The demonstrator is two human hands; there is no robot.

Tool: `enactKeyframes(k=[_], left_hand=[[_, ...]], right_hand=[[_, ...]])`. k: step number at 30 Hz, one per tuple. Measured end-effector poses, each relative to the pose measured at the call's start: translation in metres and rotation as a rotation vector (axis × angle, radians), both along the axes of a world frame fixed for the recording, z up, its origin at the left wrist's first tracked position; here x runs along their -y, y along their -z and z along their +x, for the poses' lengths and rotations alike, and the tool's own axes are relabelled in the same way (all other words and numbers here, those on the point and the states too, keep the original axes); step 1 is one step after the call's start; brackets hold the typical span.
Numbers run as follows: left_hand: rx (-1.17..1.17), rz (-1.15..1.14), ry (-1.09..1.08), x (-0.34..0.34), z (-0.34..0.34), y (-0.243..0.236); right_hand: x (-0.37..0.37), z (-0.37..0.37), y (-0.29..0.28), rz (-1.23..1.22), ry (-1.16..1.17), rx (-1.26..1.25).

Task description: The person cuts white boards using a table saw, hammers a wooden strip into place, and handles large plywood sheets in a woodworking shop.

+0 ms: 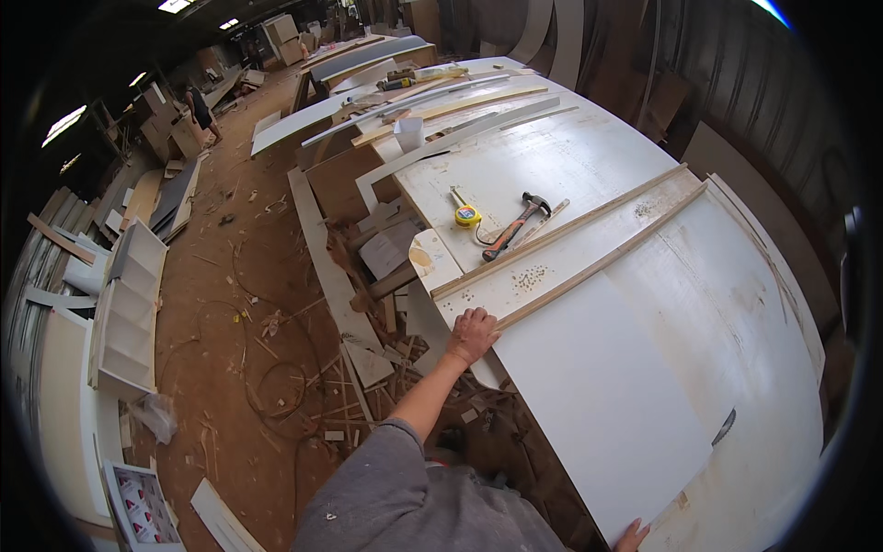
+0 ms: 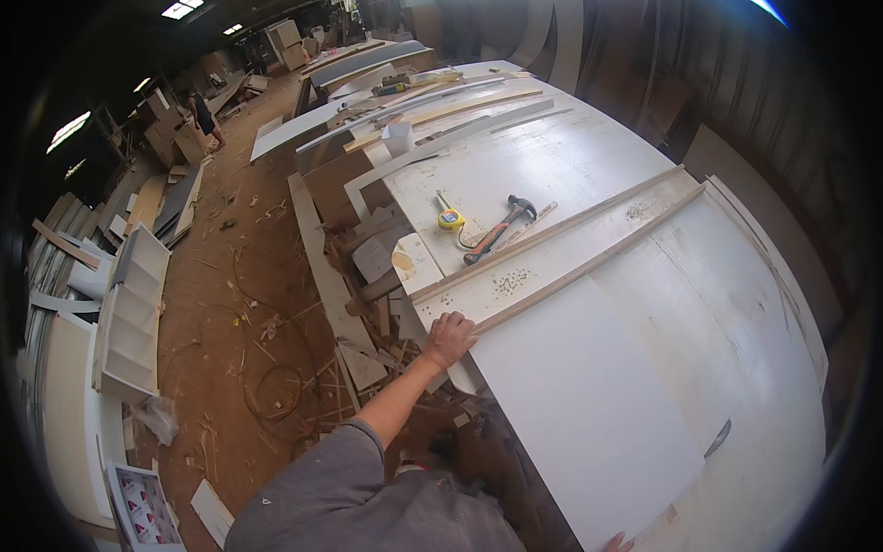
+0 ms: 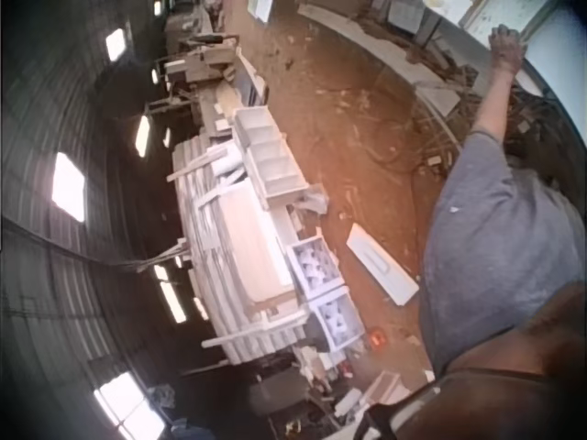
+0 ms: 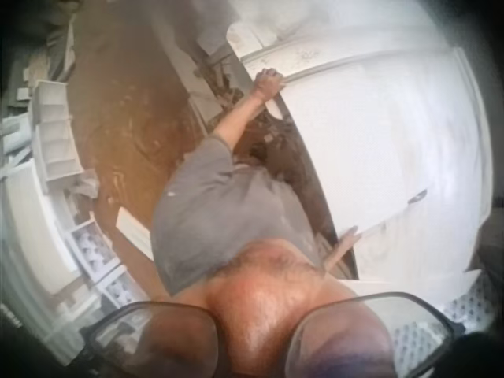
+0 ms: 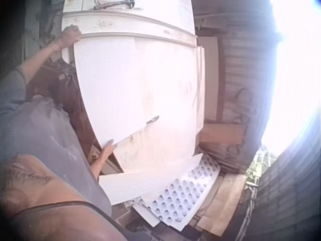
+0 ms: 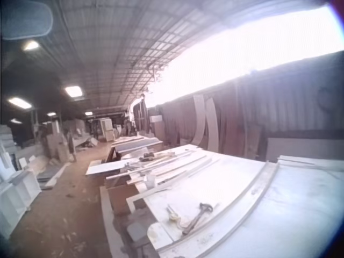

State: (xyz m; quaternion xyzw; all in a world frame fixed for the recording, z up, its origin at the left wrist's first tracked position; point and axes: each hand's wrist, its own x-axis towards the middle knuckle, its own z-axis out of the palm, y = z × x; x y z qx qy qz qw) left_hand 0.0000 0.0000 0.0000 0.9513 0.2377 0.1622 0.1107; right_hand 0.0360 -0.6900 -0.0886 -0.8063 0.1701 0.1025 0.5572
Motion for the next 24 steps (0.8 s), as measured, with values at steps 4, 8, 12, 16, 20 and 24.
enactKeyframes(k=[4,8,12,16,20,24], left_hand=[[0.038,0.017,0.009,0.003,0.006,-0.003],[0.038,0.005,0.024,-0.001,0.004,-0.01],[0.067,-0.014,0.038,-0.002,0.006,-0.012],[0.104,-0.074,0.043,-0.017,-0.007,-0.01],[0.057,-0.167,0.203,-0.032,-0.008,-0.01],[0.001,-0.162,0.425,-0.044,0.009,-0.012]], right_hand=[[-0.068,-0.018,-0.109,-0.527,-0.105,-0.088],[-0.049,-0.02,-0.076,-0.556,-0.191,-0.016],[-0.053,-0.019,-0.069,-0.744,-0.085,0.014],[-0.024,0.007,-0.021,-1.01,-0.006,-0.04],[-0.198,0.013,-0.135,-1.147,0.073,0.144],[-0.338,0.058,-0.112,-0.61,-0.207,0.346]])
